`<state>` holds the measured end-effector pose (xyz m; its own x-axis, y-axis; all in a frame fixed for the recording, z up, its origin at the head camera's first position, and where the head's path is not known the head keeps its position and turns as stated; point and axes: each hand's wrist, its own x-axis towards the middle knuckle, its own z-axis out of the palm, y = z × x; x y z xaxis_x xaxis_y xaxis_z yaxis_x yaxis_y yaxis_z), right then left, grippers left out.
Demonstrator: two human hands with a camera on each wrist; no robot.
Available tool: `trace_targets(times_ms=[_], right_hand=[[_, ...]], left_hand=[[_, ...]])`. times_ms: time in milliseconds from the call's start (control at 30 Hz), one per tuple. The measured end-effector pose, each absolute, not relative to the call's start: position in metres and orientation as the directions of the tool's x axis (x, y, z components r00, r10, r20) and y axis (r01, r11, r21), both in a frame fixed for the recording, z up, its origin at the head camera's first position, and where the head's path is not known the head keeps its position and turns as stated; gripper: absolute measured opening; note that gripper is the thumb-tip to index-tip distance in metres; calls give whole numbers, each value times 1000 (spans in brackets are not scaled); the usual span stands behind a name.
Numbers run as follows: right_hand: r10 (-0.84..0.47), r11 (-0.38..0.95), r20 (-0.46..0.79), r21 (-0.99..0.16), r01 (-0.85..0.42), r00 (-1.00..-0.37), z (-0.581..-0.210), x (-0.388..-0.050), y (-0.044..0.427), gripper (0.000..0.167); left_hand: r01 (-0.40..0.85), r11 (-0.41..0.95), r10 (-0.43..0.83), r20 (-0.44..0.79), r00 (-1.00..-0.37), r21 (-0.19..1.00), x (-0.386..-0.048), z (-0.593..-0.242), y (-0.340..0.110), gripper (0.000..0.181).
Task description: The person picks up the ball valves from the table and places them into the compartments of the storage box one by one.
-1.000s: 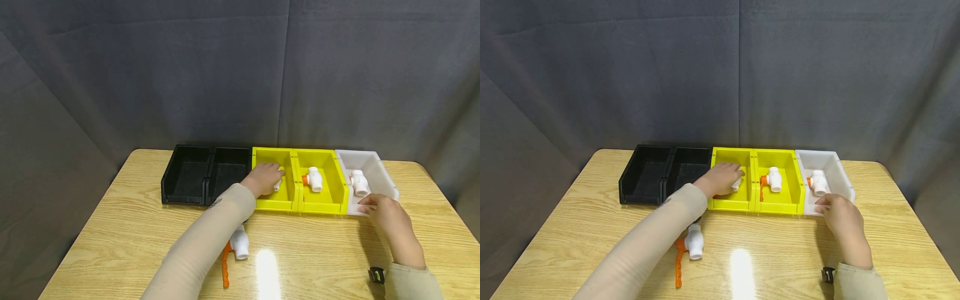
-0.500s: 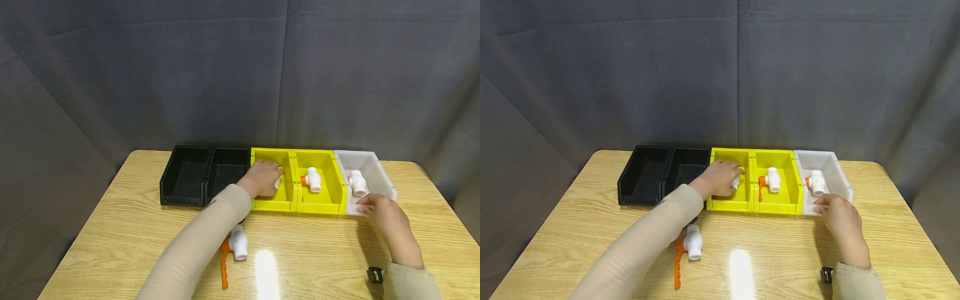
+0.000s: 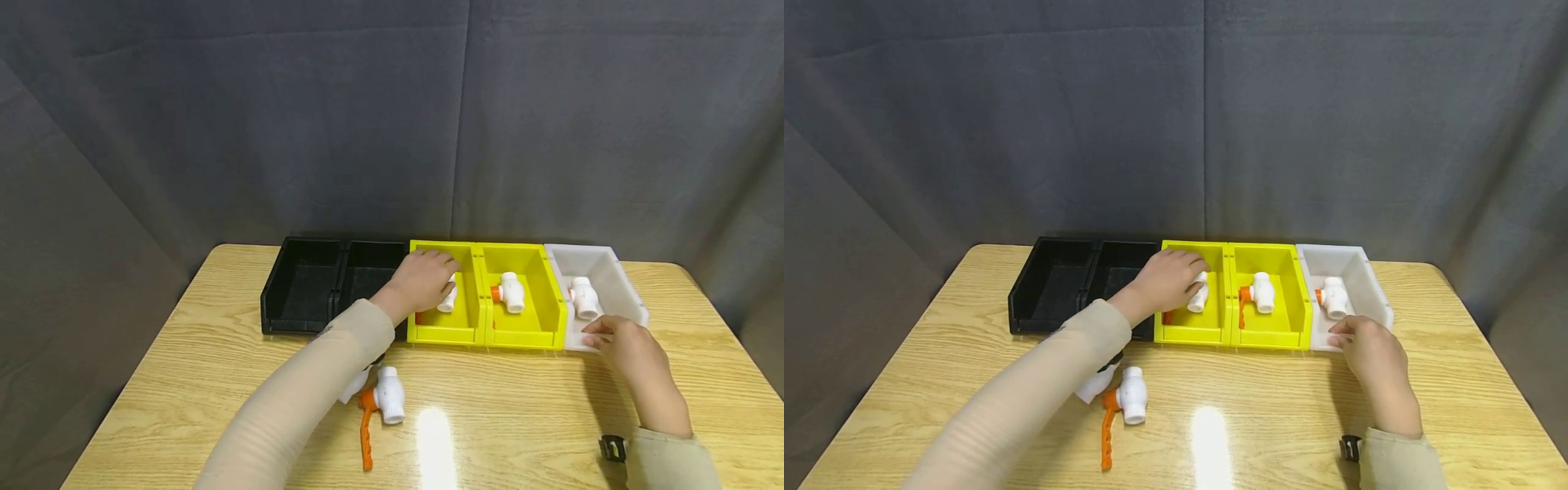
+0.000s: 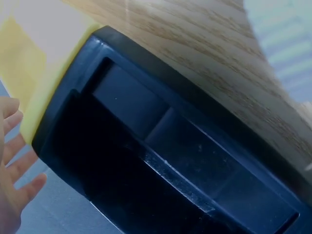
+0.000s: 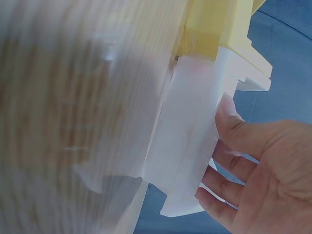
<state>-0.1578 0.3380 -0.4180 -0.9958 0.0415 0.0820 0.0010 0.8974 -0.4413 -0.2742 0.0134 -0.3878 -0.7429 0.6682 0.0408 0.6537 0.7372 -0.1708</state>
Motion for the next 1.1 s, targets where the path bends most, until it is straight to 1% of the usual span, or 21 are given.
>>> trace_targets(times_ms=[267,533,733,833,967,1100], right_hand=[[39,894,78,-449,0,-996,-418,-158,337,12],[37,893,76,-450,-1,-996,-418,-158,336,11],[44,893,54,-450,15,-998,-417,-159,336,12],[40,892,54,-451,11,-998,-417,-158,336,12],[36,893,66,-451,2,-997,-417,-158,336,12],[40,890,65,-455,6,-997,-417,-158,337,13]], left_hand=[[659,732,677,67,-733,-174,-264,-383,12,40],[705,693,721,144,-678,-149,-255,-379,10,37],[712,686,728,156,-668,-149,-243,-372,7,38],[720,675,738,151,-658,-158,-236,-370,5,38],[735,648,762,153,-630,-199,-227,-368,3,37],[745,634,773,172,-610,-206,-216,-366,1,36]])
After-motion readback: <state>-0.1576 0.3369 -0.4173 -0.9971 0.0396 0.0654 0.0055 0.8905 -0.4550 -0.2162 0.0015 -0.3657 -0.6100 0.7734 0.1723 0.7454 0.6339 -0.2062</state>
